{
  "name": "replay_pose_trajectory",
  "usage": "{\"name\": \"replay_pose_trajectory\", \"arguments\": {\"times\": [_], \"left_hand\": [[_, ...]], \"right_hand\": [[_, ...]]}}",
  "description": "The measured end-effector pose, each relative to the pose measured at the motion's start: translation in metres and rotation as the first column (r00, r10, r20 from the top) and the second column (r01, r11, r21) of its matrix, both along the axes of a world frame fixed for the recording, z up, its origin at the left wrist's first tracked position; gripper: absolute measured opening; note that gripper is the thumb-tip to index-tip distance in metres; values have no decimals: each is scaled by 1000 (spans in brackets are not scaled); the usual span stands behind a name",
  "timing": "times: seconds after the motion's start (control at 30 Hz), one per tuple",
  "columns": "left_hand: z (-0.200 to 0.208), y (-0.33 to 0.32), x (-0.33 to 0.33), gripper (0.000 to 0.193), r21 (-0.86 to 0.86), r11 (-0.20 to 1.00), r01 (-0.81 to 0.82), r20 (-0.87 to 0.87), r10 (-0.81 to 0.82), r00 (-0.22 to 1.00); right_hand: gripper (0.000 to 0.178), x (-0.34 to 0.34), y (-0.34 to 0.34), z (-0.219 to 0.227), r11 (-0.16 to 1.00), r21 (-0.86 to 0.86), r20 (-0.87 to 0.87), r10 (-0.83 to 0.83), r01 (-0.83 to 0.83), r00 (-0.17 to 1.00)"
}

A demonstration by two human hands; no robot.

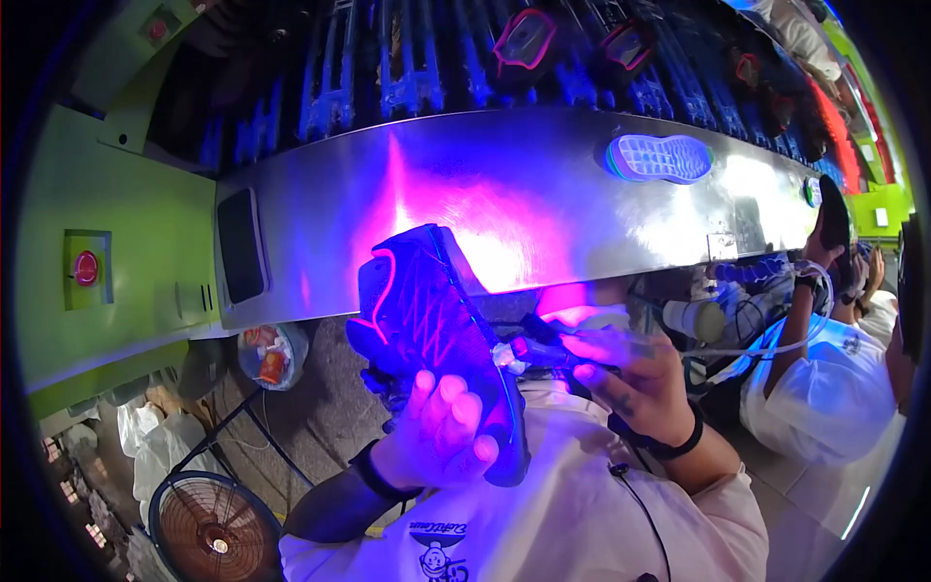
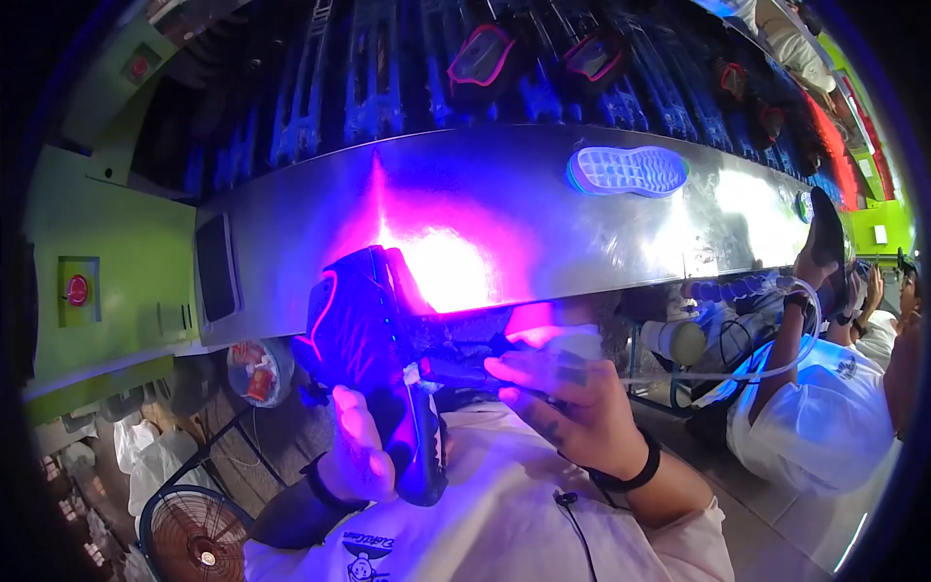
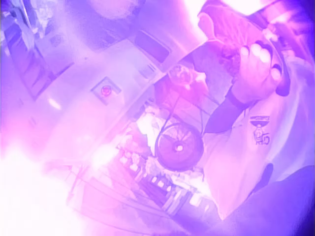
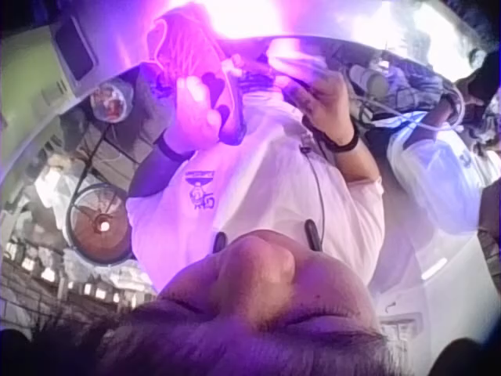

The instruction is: The recorder uses a brush tool to apply adhesive or solvent to the edges and soles of shoes along a manufacturing assembly line.

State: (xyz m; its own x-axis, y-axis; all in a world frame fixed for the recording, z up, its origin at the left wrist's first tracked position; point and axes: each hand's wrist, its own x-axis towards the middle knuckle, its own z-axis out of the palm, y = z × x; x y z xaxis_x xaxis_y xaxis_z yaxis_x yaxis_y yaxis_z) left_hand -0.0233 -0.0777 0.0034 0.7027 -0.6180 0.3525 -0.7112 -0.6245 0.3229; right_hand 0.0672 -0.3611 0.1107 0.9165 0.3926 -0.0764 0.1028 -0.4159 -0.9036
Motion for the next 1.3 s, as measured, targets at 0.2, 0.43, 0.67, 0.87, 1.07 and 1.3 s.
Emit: {"name": "replay_pose_trajectory", "arguments": {"times": [0.2,0.43,0.67,0.87,1.07,1.3], "left_hand": [[39,-28,36,83,-203,955,-214,300,269,915],[77,-53,64,79,-381,882,-277,126,347,929],[113,-59,99,77,-424,850,-314,56,370,927],[137,-59,126,80,-354,871,-341,39,378,925],[153,-47,146,99,-431,837,-338,-192,280,940],[165,-26,164,110,-401,817,-415,-393,256,883]], "right_hand": [[34,-4,-7,18,999,35,64,-4,1,998],[34,-6,-12,33,989,143,147,-56,35,987],[33,2,-15,47,994,105,281,-57,29,958],[54,29,-14,63,993,-86,574,-14,78,818],[51,58,-10,61,1000,-26,576,3,15,817],[40,79,17,27,994,107,642,-88,25,762]]}}
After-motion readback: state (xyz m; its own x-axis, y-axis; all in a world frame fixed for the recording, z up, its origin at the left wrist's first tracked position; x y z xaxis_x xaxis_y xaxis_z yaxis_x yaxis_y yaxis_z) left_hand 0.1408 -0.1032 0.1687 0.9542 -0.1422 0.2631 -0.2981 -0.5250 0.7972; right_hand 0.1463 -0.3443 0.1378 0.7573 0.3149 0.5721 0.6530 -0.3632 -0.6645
